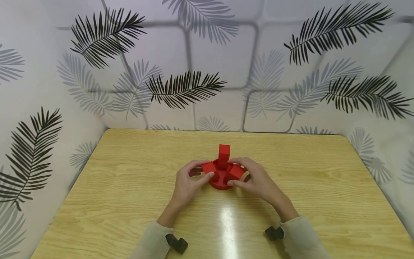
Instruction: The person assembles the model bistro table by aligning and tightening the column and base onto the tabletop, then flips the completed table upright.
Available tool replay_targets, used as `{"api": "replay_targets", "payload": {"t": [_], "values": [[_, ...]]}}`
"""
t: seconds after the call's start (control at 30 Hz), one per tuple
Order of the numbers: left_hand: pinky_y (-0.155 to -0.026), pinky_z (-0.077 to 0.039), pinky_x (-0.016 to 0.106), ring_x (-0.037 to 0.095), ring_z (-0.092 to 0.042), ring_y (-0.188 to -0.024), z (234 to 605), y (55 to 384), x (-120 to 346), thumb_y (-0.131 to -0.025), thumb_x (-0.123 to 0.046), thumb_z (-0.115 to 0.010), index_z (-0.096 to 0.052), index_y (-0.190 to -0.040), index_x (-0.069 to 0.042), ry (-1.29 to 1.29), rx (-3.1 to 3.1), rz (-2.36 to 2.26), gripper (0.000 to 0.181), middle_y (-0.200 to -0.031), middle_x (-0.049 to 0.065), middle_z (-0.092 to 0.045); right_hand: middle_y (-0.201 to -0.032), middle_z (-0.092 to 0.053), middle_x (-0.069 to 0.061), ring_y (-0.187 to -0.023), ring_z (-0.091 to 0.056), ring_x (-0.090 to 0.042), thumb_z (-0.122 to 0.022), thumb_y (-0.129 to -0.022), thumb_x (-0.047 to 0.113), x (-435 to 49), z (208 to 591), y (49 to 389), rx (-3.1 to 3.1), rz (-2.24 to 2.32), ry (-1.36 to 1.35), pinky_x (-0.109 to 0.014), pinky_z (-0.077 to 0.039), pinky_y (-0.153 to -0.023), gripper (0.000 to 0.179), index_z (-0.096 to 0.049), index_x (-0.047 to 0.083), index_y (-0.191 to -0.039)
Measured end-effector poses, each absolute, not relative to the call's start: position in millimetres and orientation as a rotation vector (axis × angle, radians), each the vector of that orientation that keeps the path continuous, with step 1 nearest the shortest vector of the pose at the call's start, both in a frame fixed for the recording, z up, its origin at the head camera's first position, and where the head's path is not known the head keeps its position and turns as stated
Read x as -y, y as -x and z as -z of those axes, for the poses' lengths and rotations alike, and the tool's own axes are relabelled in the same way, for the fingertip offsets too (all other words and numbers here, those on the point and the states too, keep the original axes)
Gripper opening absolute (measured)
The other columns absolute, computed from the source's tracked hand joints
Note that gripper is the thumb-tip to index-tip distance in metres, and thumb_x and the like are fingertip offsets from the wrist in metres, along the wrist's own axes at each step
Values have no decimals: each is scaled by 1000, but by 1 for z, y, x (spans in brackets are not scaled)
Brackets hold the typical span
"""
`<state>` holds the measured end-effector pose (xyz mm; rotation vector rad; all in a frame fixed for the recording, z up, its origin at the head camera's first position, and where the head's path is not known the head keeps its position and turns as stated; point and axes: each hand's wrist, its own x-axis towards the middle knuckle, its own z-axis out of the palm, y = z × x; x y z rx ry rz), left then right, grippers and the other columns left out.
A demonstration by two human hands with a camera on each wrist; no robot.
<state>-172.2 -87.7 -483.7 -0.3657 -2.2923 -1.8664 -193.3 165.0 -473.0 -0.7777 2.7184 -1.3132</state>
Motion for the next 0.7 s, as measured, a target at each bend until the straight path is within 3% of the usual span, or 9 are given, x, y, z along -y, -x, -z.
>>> {"api": "replay_targets", "payload": {"t": [0.13, 0.27, 0.53, 0.7], "values": [[-92, -53, 65, 41, -67, -99, 461, 162, 83, -87, 0, -80, -70, -119, 4, 349, 2281, 1881, 34, -113, 19, -71, -132, -63, -4, -104, -62, -20, -86, -85, 17, -170, 470, 193, -2647, 1310, 867, -30, -61, -70, 61, -61, 13, -140], [-91, -53, 65, 40, -68, -99, 461, 162, 83, -88, 0, -79, -70, -119, 4, 350, 2281, 1874, 33, -113, 19, -71, -136, -63, -5, -104, -61, -21, -83, -86, 7, -172, 471, 194, -2616, 1320, 895, -30, -61, -69, 60, -59, 11, -141], [-89, -54, 66, 42, -67, -96, 462, 161, 82, -87, 0, -80, -70, -117, 6, 341, 2257, 1848, 33, -110, 20, -71, -108, -72, -1, -92, -66, -21, -85, -85, 11, -170, 472, 195, -2710, 1317, 832, -30, -60, -68, 58, -62, 10, -138], [-89, -54, 66, 45, -67, -97, 478, 168, 81, -86, 0, -81, -69, -117, 7, 324, 2256, 1841, 34, -111, 22, -71, -106, -72, -1, -91, -67, -22, -86, -85, 10, -169, 473, 194, -2760, 1323, 836, -29, -60, -68, 55, -64, 7, -135]]}}
